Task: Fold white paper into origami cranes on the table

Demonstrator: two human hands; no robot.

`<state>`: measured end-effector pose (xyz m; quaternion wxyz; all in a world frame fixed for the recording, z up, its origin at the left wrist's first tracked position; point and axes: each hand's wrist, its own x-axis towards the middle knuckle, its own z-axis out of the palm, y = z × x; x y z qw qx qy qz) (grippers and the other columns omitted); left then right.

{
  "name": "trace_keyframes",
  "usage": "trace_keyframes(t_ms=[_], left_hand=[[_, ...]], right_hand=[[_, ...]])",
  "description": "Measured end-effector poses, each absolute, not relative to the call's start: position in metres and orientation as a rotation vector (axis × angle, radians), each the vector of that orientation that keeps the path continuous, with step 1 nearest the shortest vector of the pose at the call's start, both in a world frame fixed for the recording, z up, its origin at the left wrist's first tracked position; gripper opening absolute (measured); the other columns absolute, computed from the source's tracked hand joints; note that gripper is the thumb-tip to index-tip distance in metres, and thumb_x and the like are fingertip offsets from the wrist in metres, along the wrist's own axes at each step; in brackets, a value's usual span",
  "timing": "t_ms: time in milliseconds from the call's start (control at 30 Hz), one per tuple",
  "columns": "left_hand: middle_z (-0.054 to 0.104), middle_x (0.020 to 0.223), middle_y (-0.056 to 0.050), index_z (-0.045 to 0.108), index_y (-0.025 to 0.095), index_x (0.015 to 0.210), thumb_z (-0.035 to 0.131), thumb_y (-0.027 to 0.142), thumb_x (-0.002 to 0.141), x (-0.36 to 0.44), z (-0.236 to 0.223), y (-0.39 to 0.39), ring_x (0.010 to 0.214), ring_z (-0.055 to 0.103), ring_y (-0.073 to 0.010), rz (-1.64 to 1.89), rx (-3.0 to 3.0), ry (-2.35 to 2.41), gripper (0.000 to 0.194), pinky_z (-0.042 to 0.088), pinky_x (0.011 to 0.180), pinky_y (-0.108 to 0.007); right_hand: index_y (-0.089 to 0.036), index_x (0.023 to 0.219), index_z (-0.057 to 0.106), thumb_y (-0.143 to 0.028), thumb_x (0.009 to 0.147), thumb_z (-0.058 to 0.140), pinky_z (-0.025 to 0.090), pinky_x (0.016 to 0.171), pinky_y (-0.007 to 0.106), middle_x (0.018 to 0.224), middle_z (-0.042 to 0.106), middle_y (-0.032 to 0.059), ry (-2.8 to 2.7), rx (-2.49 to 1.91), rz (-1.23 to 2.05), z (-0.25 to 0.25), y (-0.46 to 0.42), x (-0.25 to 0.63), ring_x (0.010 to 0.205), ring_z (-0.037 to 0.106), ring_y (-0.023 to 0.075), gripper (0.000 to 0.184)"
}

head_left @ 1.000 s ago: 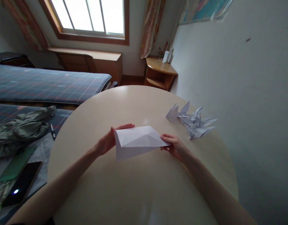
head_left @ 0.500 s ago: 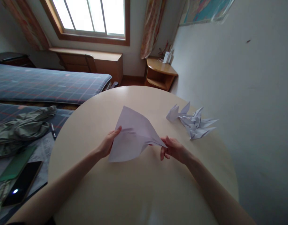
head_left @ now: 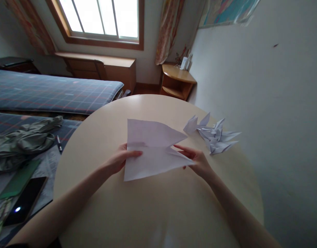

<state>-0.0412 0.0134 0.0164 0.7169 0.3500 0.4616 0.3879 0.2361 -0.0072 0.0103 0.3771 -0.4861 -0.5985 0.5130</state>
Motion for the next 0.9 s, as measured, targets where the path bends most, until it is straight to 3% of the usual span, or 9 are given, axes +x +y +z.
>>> trace_keyframes(t_ms=[133, 233, 300, 433, 600, 833, 900], left_hand=[[0.072, 0.083, -0.007, 0.067, 0.011, 0.088, 0.08, 0.017, 0.052, -0.039, 0.014, 0.01, 0.066, 0.066, -0.0182, 0.809, 0.822, 1.01, 0.039, 0.054, 0.062, -0.027], [0.071, 0.082, -0.007, 0.065, 0.01, 0.088, 0.081, 0.018, 0.05, -0.037, 0.013, 0.008, 0.065, 0.065, -0.017, 0.797, 0.852, 1.038, 0.041, 0.053, 0.061, -0.026], [0.071, 0.082, -0.007, 0.064, 0.01, 0.088, 0.082, 0.018, 0.049, -0.035, 0.013, 0.007, 0.066, 0.065, -0.017, 0.812, 0.886, 1.069, 0.044, 0.053, 0.06, -0.025], [0.071, 0.082, -0.005, 0.061, 0.012, 0.093, 0.082, 0.018, 0.048, -0.032, 0.015, 0.005, 0.068, 0.065, -0.017, 0.87, 0.998, 1.123, 0.05, 0.052, 0.06, -0.024], [0.067, 0.099, -0.008, 0.052, 0.015, 0.108, 0.084, 0.021, 0.048, -0.029, 0.013, 0.001, 0.086, 0.065, -0.0229, 0.941, 1.175, 1.149, 0.068, 0.053, 0.072, -0.032], [0.061, 0.109, -0.012, 0.042, 0.015, 0.121, 0.083, 0.029, 0.053, -0.029, 0.001, -0.002, 0.093, 0.062, -0.028, 0.924, 1.465, 1.21, 0.08, 0.05, 0.08, -0.04], [0.056, 0.119, -0.015, 0.036, 0.015, 0.13, 0.083, 0.03, 0.052, -0.03, 0.0, -0.001, 0.104, 0.057, -0.0315, 0.945, 1.534, 1.192, 0.092, 0.046, 0.089, -0.043]], right_hand=[[-0.017, 0.099, 0.066, -0.029, 0.069, 0.067, 0.039, 0.047, 0.024, 0.069, 0.06, 0.0013, -1.702, -1.311, 0.925, 0.005, -0.005, 0.229, 0.05, 0.043, 0.009, 0.033], [-0.018, 0.082, 0.065, -0.024, 0.07, 0.066, 0.042, 0.049, 0.023, 0.082, 0.054, 0.0035, -1.854, -1.224, 0.829, 0.004, -0.006, 0.225, 0.061, 0.047, 0.0112, 0.014], [-0.019, 0.082, 0.063, -0.023, 0.07, 0.066, 0.046, 0.053, 0.023, 0.094, 0.053, 0.0063, -1.9, -1.157, 0.894, 0.005, -0.008, 0.222, 0.072, 0.052, 0.0142, 0.013], [-0.02, 0.093, 0.059, -0.024, 0.074, 0.063, 0.053, 0.063, 0.029, 0.099, 0.055, 0.0073, -1.81, -1.107, 1.127, 0.004, -0.014, 0.212, 0.078, 0.058, 0.0167, 0.02], [-0.021, 0.102, 0.052, -0.028, 0.071, 0.069, 0.054, 0.075, 0.037, 0.098, 0.062, 0.0081, -1.642, -1.01, 1.356, 0.001, -0.022, 0.201, 0.084, 0.063, 0.0208, 0.036], [-0.024, 0.116, 0.044, -0.04, 0.064, 0.077, 0.052, 0.083, 0.04, 0.11, 0.058, 0.0104, -1.591, -0.967, 1.352, -0.003, -0.027, 0.198, 0.097, 0.06, 0.0252, 0.064], [-0.024, 0.119, 0.042, -0.04, 0.061, 0.079, 0.051, 0.084, 0.039, 0.116, 0.054, 0.0112, -1.605, -0.998, 1.27, -0.003, -0.027, 0.199, 0.103, 0.057, 0.0263, 0.071]])
